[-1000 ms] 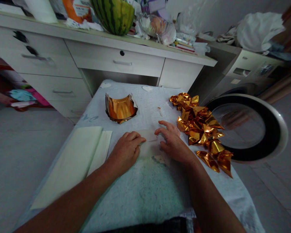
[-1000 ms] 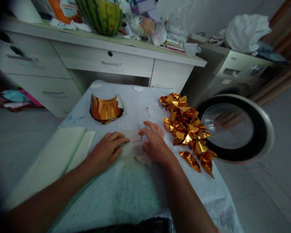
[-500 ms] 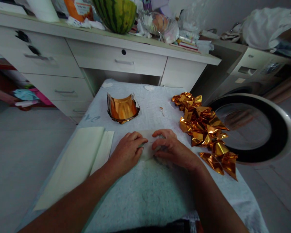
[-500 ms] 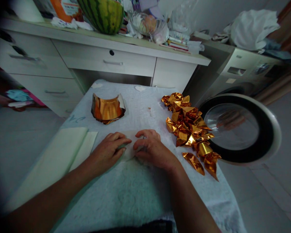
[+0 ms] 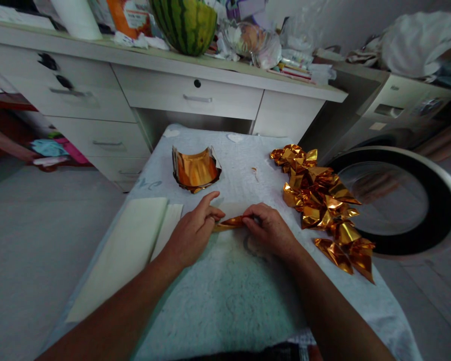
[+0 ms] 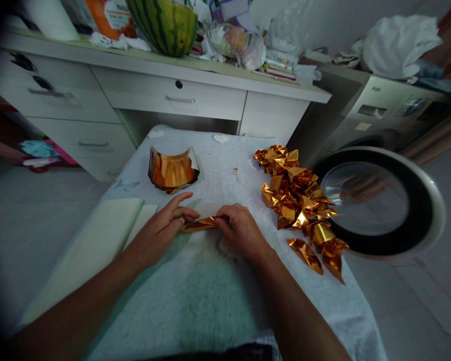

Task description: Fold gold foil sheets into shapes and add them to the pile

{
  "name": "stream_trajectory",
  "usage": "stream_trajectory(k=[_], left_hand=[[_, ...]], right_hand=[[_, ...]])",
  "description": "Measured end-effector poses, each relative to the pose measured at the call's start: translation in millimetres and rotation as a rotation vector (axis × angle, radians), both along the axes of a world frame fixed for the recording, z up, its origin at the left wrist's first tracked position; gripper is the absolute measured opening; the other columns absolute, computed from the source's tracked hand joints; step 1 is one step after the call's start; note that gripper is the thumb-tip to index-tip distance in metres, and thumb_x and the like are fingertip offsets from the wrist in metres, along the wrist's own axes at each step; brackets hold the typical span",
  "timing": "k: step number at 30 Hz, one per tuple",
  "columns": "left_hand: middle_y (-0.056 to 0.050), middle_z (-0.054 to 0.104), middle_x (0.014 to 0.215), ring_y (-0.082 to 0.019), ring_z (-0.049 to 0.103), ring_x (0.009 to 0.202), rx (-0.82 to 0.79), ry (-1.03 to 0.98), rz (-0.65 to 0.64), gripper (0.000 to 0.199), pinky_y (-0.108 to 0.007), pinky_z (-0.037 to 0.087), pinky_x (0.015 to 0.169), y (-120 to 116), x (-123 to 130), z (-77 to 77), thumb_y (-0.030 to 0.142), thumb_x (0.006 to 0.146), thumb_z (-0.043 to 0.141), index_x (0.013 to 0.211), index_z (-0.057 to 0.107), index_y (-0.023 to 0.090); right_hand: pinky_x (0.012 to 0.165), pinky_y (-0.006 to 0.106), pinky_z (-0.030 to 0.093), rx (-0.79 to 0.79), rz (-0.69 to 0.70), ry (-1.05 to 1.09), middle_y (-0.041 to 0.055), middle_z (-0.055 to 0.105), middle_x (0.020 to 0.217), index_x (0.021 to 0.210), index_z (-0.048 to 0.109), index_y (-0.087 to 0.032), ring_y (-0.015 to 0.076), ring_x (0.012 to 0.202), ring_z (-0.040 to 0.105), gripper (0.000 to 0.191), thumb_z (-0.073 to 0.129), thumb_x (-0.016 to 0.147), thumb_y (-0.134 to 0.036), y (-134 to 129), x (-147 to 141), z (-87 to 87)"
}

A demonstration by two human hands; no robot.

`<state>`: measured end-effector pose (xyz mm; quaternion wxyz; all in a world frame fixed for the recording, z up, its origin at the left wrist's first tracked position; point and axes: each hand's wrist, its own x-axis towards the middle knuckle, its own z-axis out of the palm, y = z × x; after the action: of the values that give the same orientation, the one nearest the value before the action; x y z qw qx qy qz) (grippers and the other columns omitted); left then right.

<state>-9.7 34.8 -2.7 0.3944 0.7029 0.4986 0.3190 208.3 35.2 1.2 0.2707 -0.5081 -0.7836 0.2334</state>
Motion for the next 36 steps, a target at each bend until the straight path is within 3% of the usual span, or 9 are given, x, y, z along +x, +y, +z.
stream_trajectory(k=[6, 16, 22, 25, 28, 36], left_hand=[[-0.007, 0.071, 0.105, -0.022, 0.069, 0.094, -0.005, -0.012, 0.06, 0.066, -0.04, 0.052, 0.087, -1, 5, 2.6, 0.028, 0.085, 0.059, 0.144, 0.032, 0.021], [-0.007, 0.061, 0.117, -0.015, 0.065, 0.085, 0.09, 0.106, 0.14, 0.067, -0.035, 0.052, 0.083, 2, 12, -13.3, 0.008, 0.078, 0.059, 0.139, 0.038, 0.022], [-0.011, 0.058, 0.112, -0.029, 0.053, 0.107, 0.298, 0.469, 0.248, 0.051, -0.045, 0.046, 0.094, -1, 10, -13.0, 0.022, 0.076, 0.068, 0.123, 0.049, 0.015], [-0.011, 0.056, 0.107, -0.032, 0.051, 0.104, 0.263, 0.641, 0.3, 0.035, -0.045, 0.045, 0.09, -4, 10, -9.7, 0.034, 0.077, 0.068, 0.105, 0.056, 0.016], [-0.01, 0.055, 0.104, -0.032, 0.05, 0.104, 0.212, 0.716, 0.304, 0.03, -0.043, 0.044, 0.086, -6, 12, -6.1, 0.038, 0.08, 0.064, 0.1, 0.058, 0.017], [-0.009, 0.055, 0.108, -0.031, 0.049, 0.105, 0.142, 0.667, 0.297, 0.027, -0.04, 0.04, 0.083, -4, 13, -3.3, 0.036, 0.08, 0.066, 0.099, 0.058, 0.02]], right_hand=[[0.072, 0.029, 0.041, 0.007, -0.088, 0.018, 0.0009, 0.063, 0.077, 0.08, 0.061, -0.02, 0.0167, 0.076, 0.056, 0.008, 0.057, 0.087, -0.017, 3, -6, -7.0], [0.07, 0.027, 0.038, 0.025, -0.116, 0.002, 0.0002, 0.058, 0.077, 0.081, 0.058, -0.019, 0.016, 0.075, 0.052, 0.008, 0.061, 0.082, -0.012, 3, -8, -11.4], [0.07, 0.027, 0.035, -0.003, -0.107, -0.067, 0.0, 0.057, 0.076, 0.083, 0.059, -0.019, 0.0163, 0.075, 0.051, 0.009, 0.063, 0.082, -0.011, 3, -9, -10.0], [0.07, 0.027, 0.035, -0.005, -0.109, -0.083, 0.0, 0.058, 0.076, 0.083, 0.059, -0.019, 0.0163, 0.075, 0.051, 0.009, 0.063, 0.082, -0.01, 4, -10, -10.4], [0.07, 0.027, 0.035, -0.005, -0.111, -0.09, -0.0001, 0.058, 0.076, 0.083, 0.059, -0.019, 0.0165, 0.076, 0.051, 0.01, 0.064, 0.082, -0.011, 4, -9, -10.6], [0.071, 0.028, 0.036, -0.012, -0.102, -0.103, 0.0011, 0.06, 0.079, 0.084, 0.059, -0.019, 0.0171, 0.078, 0.052, 0.009, 0.063, 0.082, -0.011, 5, -8, -10.7]])
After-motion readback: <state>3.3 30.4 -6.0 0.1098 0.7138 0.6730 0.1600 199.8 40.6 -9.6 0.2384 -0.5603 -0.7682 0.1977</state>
